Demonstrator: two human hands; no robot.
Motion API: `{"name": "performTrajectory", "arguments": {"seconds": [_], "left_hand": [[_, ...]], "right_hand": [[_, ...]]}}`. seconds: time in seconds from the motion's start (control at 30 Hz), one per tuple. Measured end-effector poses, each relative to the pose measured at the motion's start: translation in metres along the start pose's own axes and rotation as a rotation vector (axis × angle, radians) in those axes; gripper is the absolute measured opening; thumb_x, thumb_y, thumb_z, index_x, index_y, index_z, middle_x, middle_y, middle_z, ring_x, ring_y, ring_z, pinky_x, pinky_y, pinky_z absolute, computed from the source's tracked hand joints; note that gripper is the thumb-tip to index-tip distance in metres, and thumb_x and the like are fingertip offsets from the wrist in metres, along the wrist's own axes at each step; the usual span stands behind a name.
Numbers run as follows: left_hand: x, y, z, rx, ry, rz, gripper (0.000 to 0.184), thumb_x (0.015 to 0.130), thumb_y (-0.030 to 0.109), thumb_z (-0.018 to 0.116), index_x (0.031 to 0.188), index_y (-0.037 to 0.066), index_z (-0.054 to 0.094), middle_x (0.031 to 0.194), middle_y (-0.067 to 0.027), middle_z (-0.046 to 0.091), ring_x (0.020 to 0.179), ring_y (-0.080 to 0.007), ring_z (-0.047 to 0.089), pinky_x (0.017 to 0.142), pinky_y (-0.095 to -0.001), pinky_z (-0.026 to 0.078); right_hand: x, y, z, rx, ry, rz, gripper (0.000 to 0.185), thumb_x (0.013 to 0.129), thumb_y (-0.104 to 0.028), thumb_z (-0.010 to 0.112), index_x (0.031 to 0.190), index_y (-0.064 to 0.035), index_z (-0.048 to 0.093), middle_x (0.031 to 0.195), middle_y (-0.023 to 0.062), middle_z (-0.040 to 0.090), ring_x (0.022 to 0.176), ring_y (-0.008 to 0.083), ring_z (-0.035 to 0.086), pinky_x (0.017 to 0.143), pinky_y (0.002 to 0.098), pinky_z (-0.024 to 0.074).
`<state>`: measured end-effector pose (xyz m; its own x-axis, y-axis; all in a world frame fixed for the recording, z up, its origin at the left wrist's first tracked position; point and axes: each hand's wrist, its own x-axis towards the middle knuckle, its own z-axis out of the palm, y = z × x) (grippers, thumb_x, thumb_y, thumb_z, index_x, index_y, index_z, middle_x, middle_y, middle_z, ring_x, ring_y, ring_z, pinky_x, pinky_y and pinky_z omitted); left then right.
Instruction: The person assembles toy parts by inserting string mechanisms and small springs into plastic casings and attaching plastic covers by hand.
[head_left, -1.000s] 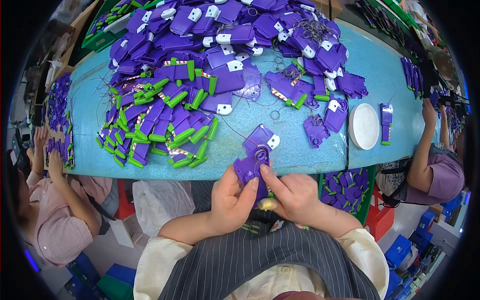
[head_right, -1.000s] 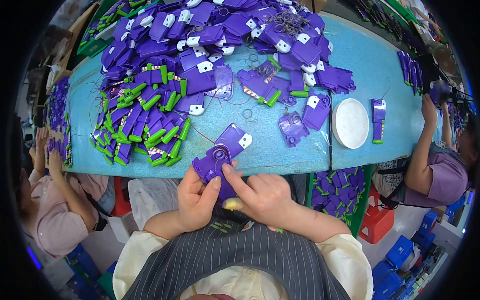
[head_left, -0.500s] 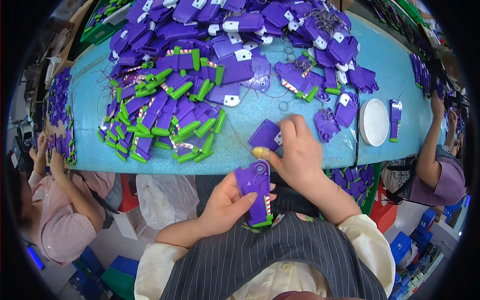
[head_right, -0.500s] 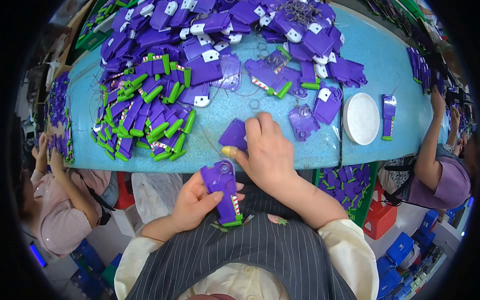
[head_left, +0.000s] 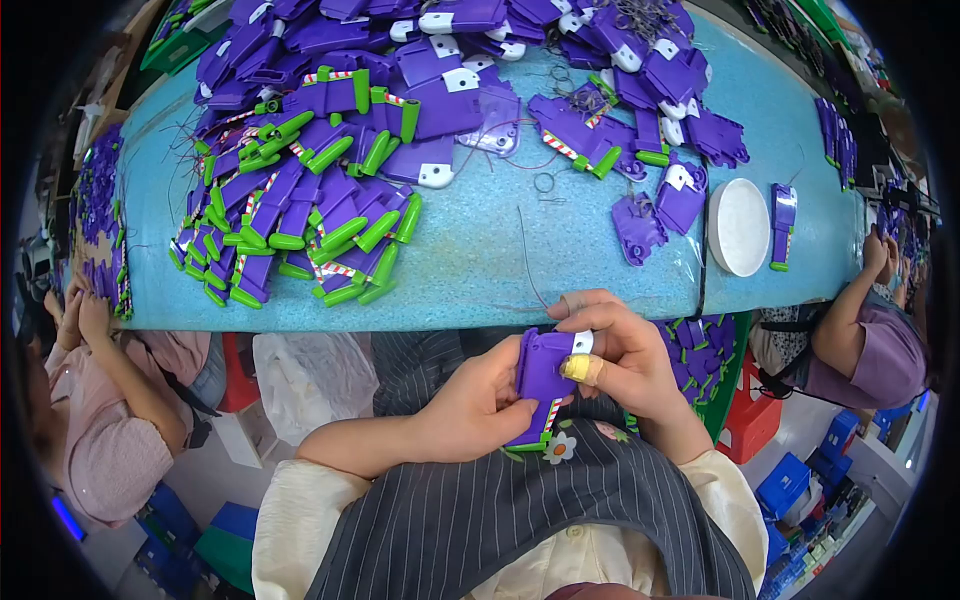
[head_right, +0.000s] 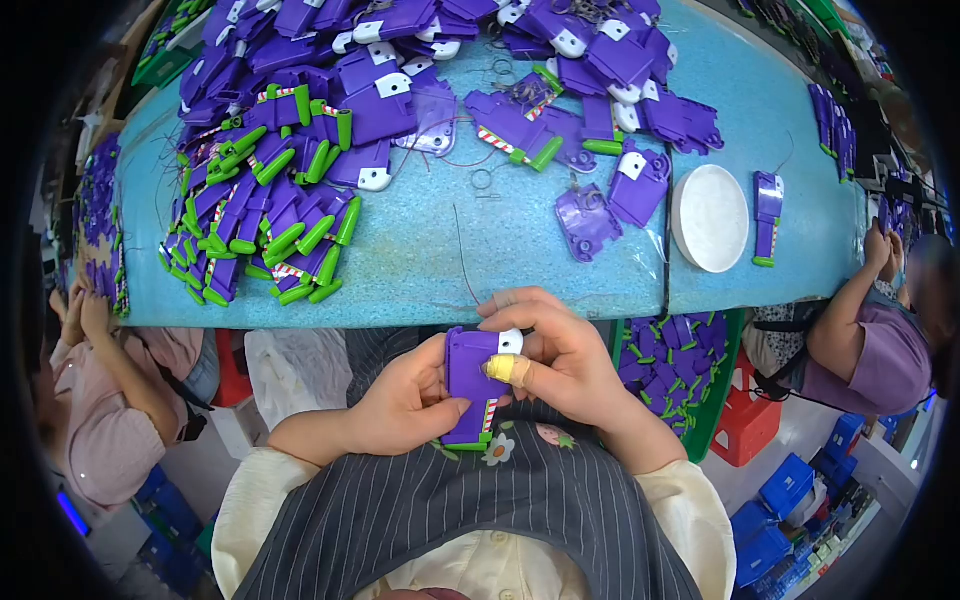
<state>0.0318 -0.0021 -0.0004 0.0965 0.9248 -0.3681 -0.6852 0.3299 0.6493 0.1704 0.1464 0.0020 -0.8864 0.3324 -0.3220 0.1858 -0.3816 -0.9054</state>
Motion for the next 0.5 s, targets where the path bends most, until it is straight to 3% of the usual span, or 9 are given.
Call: {"name": "performTrajectory", "arguments": {"seconds": [0.17,0.27,0.33,0.43,0.5], "left_hand": [[-0.001,0.004,-0.002,0.044,0.028,-0.012,0.048,0.085,-0.008,0.045,0.13,0.0,0.03,0.115,-0.0115,0.052,0.107,-0.0175,0.055,0.09,-0.0311,0.046],[0.0,0.008,-0.005,0.127,0.047,0.021,0.04,0.088,-0.002,0.046,0.126,0.0,0.035,0.105,-0.0095,0.058,0.097,-0.0148,0.059,0.081,-0.0285,0.048],[0.002,0.011,-0.01,0.368,0.085,0.11,0.029,0.091,0.006,0.046,0.119,0.0,0.042,0.09,-0.0088,0.063,0.082,-0.0142,0.062,0.069,-0.0275,0.048],[0.002,0.016,-0.006,0.565,0.135,0.268,0.023,0.093,0.011,0.045,0.112,-0.001,0.046,0.081,-0.0105,0.063,0.069,-0.0172,0.063,0.059,-0.0286,0.046],[0.002,0.021,-0.008,0.643,0.081,0.313,0.022,0.093,0.01,0.044,0.112,-0.001,0.044,0.081,-0.0125,0.062,0.066,-0.0212,0.063,0.058,-0.0303,0.047]], "right_hand": [[0.008,0.0,0.011,-0.037,0.061,0.019,0.029,0.079,0.0,0.064,0.106,0.0023,0.054,0.115,0.0136,0.047,0.067,0.0084,0.059,0.051,0.0198,0.047],[0.007,-0.008,0.017,-0.039,0.127,0.052,0.03,0.079,0.0,0.065,0.107,0.0016,0.052,0.112,0.0124,0.048,0.068,0.0079,0.059,0.052,0.0206,0.0479],[0.008,-0.011,0.022,0.003,0.188,0.098,0.03,0.08,0.0,0.065,0.107,0.0009,0.051,0.109,0.0112,0.05,0.07,0.0076,0.059,0.052,0.0208,0.0482],[0.009,-0.007,0.025,0.119,0.355,-0.04,0.029,0.08,-0.002,0.065,0.105,-0.0014,0.051,0.098,0.0063,0.054,0.072,0.0078,0.058,0.055,0.0212,0.0486],[0.006,-0.006,0.017,0.457,0.146,0.24,0.028,0.075,-0.009,0.071,0.095,-0.0037,0.052,0.093,0.0057,0.053,0.079,0.01,0.054,0.068,0.0239,0.0448]]}}
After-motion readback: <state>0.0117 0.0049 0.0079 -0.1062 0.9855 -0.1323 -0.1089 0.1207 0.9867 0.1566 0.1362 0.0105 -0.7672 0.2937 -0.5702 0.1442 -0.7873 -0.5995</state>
